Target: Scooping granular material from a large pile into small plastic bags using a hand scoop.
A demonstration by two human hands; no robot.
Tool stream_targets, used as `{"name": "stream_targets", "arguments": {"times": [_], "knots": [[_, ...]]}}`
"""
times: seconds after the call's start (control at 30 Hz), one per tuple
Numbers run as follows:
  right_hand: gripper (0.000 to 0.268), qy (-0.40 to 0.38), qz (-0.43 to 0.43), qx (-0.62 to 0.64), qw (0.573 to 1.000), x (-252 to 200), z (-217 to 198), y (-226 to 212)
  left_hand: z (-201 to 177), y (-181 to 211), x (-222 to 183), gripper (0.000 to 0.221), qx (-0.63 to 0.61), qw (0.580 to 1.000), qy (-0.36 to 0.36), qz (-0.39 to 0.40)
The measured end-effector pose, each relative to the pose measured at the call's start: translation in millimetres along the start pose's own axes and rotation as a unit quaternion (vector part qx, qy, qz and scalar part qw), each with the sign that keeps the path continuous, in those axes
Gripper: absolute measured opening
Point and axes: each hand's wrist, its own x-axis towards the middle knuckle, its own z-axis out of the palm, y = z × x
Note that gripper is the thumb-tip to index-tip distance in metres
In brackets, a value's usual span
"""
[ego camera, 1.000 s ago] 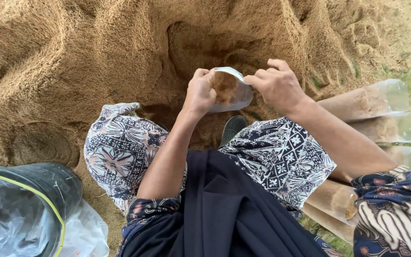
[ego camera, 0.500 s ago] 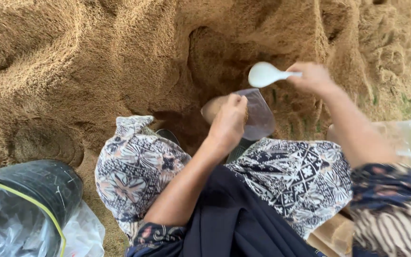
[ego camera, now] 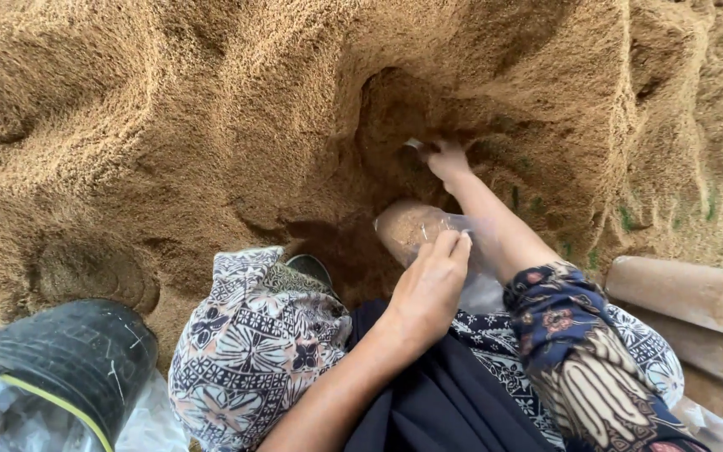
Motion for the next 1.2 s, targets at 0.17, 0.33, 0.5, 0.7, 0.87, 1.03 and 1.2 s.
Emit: {"name": "stream_targets", "arguments": {"times": [0.17,0.33,0.5,0.7,0.87,1.03,1.2], "knots": [[0.042,0.008,0.016,0.036,0.999,10,10,-9,-6,-1,1,0.06,-0.012,1.0,-0.008,-0.006],[0.042,-0.022,-0.055,0.147,0.987,-15,-30,-7,0,-12,6,0.053,-0.023,1.0,0.0,0.009],[0.033,-0.03,-0.128,0.145,0.981,-99,-109,-47,19,-36,12,0.039,-0.006,0.998,0.05,0.03],[0.029,-0.122,-0.053,0.084,0.988,-188,-218,-81,9,-51,20,0.052,-0.109,0.984,0.123,0.068],[0.037,-0.136,-0.069,0.03,0.988,-259,-254,-82,3,-56,26,0.057,-0.104,0.988,0.111,0.022],[0.025,-0.129,-0.082,-0.043,0.987,-313,-236,-100,11,-67,27,0.055,-0.1,0.984,0.144,0.045],[0.025,0.017,-0.258,-0.396,0.881,-326,-185,-97,-11,-27,11,0.026,-0.174,0.978,0.102,-0.051]]}}
